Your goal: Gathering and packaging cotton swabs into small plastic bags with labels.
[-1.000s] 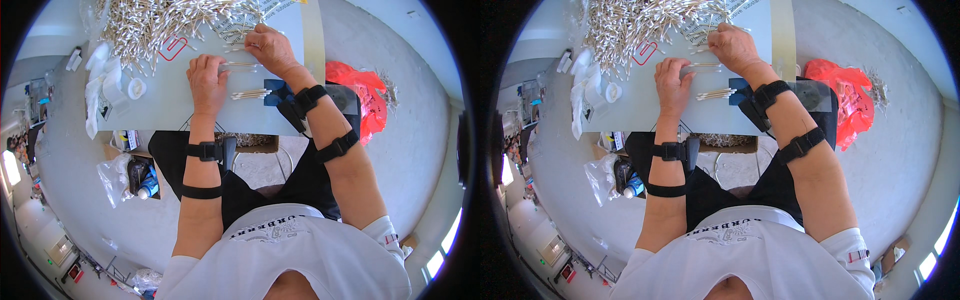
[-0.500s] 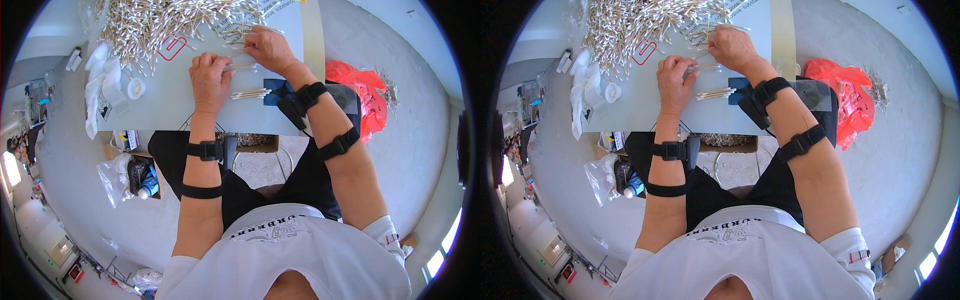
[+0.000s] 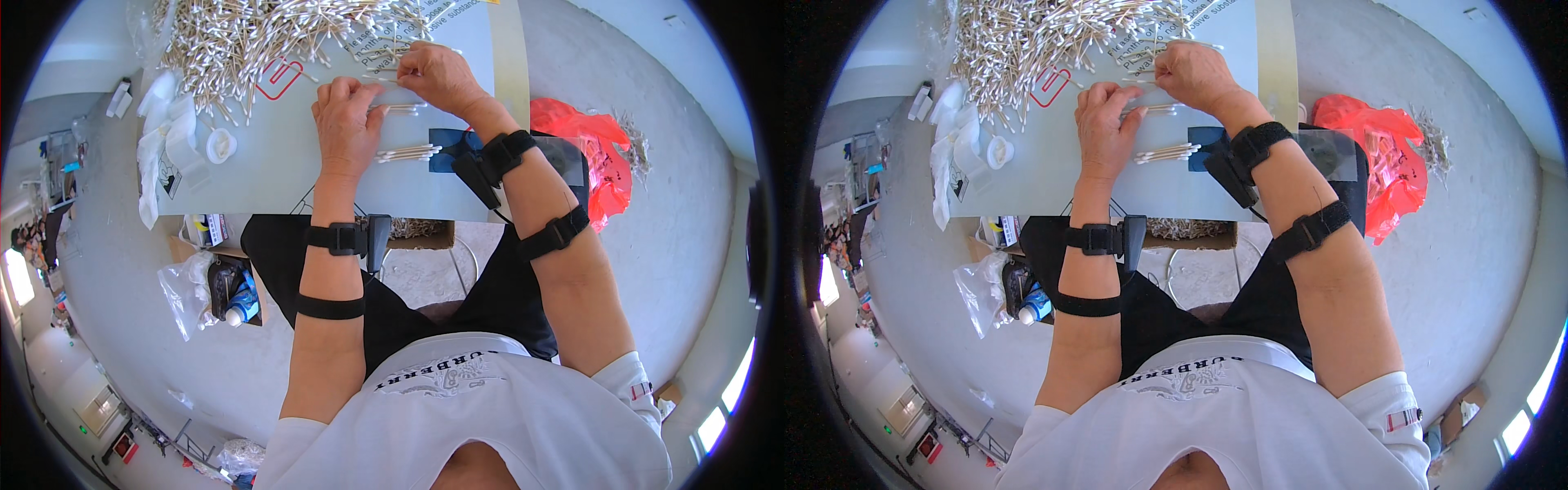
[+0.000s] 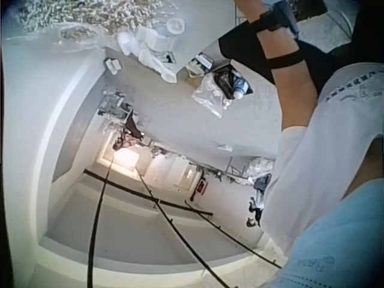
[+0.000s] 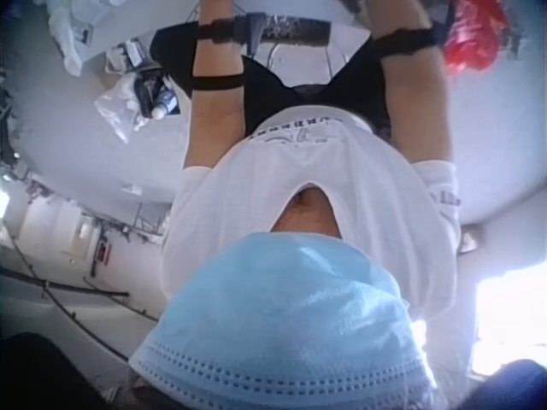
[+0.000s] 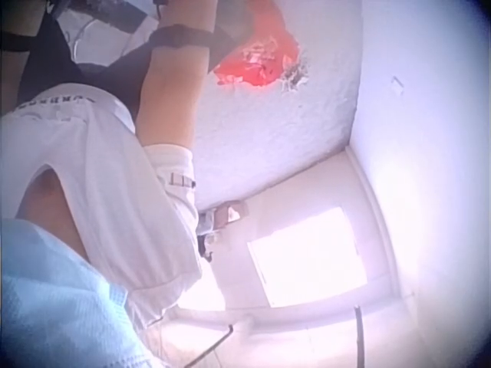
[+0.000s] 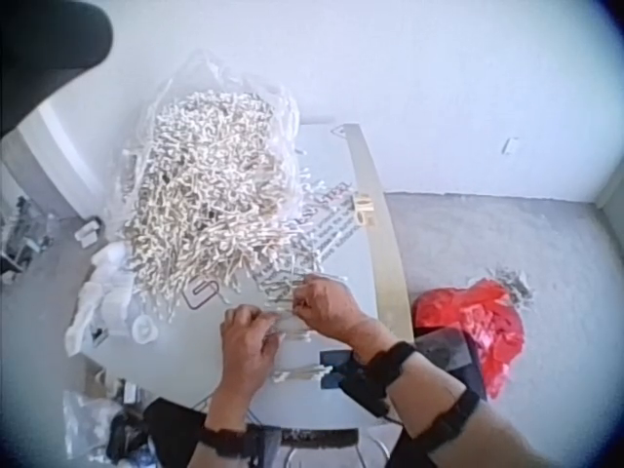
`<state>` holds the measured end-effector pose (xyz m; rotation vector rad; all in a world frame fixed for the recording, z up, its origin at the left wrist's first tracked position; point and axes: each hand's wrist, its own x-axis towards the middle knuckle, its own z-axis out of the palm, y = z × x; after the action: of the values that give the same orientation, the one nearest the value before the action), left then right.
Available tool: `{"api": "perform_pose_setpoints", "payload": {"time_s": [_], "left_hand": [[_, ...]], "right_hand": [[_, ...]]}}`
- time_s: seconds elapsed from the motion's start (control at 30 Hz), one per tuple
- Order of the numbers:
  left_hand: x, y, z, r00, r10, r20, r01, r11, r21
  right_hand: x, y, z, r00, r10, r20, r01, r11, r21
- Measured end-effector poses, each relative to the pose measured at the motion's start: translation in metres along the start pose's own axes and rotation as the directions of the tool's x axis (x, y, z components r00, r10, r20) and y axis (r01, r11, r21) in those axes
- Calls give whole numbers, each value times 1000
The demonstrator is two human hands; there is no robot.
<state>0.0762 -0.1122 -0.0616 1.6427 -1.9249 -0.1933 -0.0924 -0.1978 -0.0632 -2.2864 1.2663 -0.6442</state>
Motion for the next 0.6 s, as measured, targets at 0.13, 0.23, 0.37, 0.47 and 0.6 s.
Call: {"api": "perform_pose_setpoints", "payload": {"time_s": [0.13, 0.23, 0.37, 0.47, 0.6], "left_hand": [[-2, 1, 2, 1000, -9, 3, 9, 1000, 4], [-4, 2, 3, 999, 15, -31, -15, 1000, -20], [-6, 1, 4, 999, 0, -34, -1, 1000, -28], [-5, 2, 4, 999, 5, -40, -6, 999, -40], [-6, 3, 5, 999, 6, -40, -8, 998, -60]], "right_hand": [[0, 2, 0, 1000, 21, -3, -21, 998, 55], [1, 1, 0, 999, 40, -10, -40, 997, 59], [3, -3, -3, 995, 102, 20, -103, 990, 99], [4, 1, -4, 994, 108, 4, -107, 981, 162], [3, 4, -5, 992, 125, -18, -119, 972, 202]]}}
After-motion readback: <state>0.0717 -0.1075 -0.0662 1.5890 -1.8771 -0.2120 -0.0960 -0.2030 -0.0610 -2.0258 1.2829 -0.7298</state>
